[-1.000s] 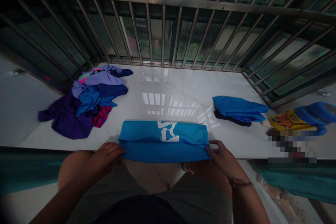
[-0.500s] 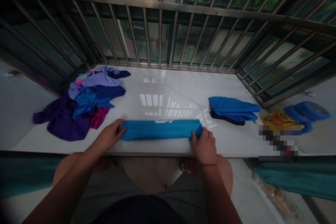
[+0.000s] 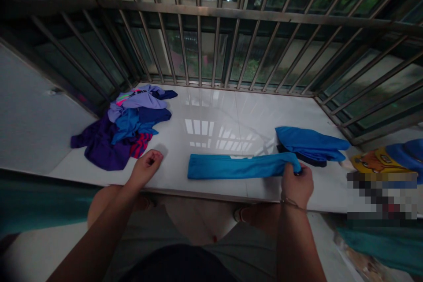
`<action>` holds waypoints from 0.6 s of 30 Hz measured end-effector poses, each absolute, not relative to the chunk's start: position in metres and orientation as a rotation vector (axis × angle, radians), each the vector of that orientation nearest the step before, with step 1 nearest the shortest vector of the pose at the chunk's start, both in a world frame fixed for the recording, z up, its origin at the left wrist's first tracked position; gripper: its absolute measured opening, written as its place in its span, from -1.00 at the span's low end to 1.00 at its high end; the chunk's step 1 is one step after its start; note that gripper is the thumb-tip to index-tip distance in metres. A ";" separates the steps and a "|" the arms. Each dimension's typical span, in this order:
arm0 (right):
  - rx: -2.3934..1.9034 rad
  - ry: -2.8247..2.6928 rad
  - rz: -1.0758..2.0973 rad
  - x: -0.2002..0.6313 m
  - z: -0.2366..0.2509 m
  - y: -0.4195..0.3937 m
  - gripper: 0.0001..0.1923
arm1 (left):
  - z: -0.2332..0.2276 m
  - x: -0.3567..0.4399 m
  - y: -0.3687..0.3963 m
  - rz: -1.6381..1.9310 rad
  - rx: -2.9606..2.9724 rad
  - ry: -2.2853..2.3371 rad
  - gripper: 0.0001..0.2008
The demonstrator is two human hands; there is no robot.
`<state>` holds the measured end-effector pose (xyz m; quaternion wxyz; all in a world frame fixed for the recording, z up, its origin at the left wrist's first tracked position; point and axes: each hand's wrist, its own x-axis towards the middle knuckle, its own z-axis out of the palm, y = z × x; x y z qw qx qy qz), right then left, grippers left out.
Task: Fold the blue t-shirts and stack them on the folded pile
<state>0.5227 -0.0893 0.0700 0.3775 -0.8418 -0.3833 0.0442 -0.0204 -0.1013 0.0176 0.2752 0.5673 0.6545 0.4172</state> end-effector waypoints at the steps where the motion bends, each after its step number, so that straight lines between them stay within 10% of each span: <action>1: -2.123 -0.943 0.042 0.519 0.077 -0.091 -0.43 | 0.018 -0.020 -0.101 1.071 1.556 1.769 -0.63; 9: -1.455 -1.932 0.205 0.376 0.092 -0.108 -0.67 | 0.019 -0.016 -0.101 0.912 1.696 1.793 -0.66; 18: -1.295 -2.466 0.185 0.324 0.038 -0.122 -0.26 | 0.025 -0.010 -0.103 0.859 1.765 1.834 -0.68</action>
